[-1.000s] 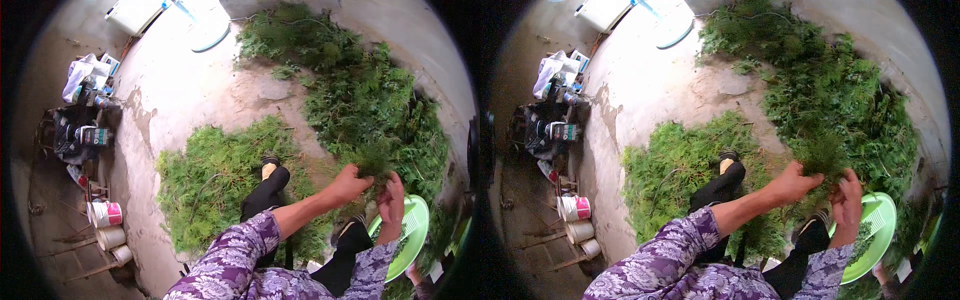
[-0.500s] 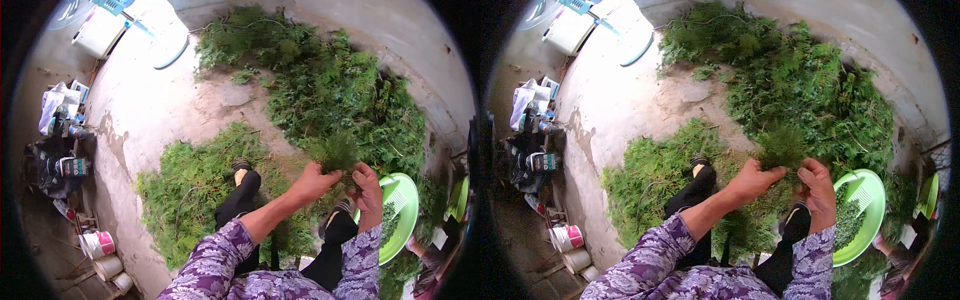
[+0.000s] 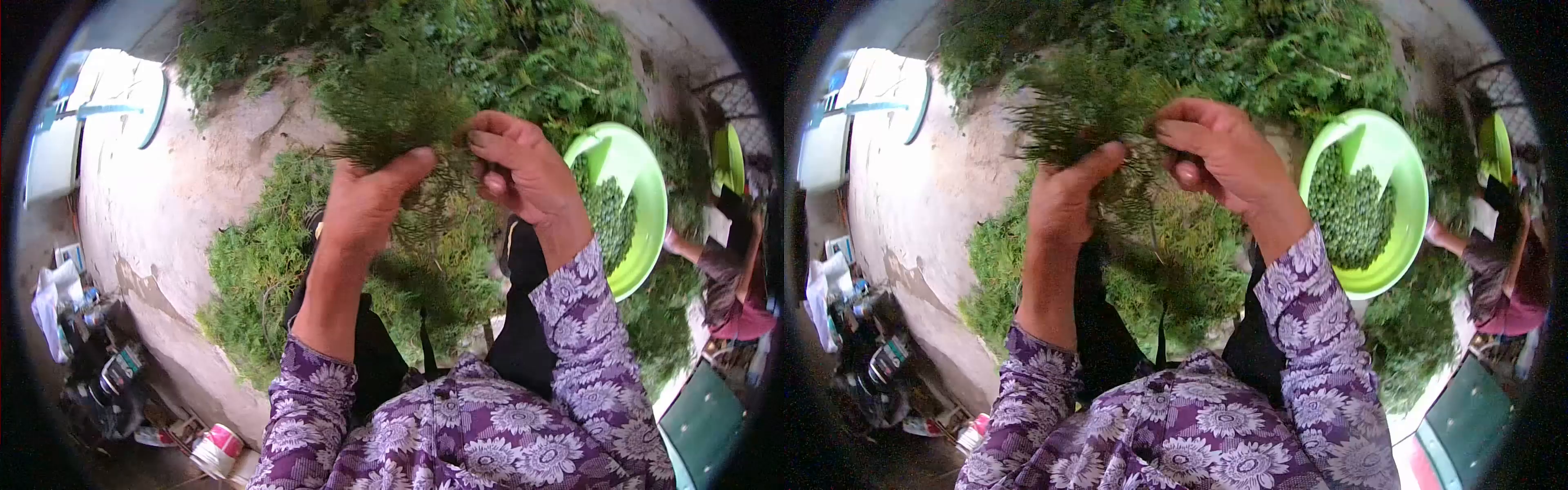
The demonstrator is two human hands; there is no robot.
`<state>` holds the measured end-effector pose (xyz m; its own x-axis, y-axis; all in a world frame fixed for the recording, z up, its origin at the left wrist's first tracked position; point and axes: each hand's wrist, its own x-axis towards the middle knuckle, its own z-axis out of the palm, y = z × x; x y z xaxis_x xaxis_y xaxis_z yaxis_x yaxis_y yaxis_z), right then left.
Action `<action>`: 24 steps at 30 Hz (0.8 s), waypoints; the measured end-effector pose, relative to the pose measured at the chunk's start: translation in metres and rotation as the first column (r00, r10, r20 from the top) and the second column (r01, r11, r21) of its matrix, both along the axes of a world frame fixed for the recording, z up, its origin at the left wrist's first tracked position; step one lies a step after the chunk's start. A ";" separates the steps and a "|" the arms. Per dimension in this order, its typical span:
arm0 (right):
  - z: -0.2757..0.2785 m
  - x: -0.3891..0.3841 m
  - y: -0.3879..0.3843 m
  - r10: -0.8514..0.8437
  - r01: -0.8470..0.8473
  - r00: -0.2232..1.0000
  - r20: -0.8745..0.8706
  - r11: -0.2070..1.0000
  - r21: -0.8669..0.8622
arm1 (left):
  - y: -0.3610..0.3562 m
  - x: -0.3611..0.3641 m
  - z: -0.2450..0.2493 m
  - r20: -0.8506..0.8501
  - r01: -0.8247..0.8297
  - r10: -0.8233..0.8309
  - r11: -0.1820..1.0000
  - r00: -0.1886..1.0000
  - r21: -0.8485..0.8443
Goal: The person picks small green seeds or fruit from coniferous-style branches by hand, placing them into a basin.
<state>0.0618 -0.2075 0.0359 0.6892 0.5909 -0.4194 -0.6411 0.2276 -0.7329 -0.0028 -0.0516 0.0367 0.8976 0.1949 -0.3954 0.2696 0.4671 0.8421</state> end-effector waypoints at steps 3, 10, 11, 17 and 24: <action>-0.001 -0.001 0.001 0.041 -0.040 0.999 -0.007 0.997 0.073 | 0.005 -0.002 0.001 0.015 -0.003 0.003 1.000 1.000 0.004; 0.007 0.000 -0.006 0.056 -0.055 0.998 -0.004 0.986 0.159 | 0.000 -0.002 -0.001 -0.015 0.033 -0.032 0.996 0.999 0.077; 0.008 0.001 -0.008 0.053 -0.052 0.999 0.001 0.987 0.150 | -0.002 -0.002 0.000 -0.010 0.036 -0.036 0.997 0.999 0.069; 0.012 0.003 -0.020 0.019 -0.021 1.000 0.018 0.995 0.096 | -0.010 0.001 0.002 -0.002 0.027 -0.027 1.000 1.000 0.002; -0.007 0.025 -0.059 -0.271 0.304 0.951 -0.147 0.745 0.594 | 0.028 -0.002 -0.010 -0.111 -0.171 0.168 0.985 0.980 -0.018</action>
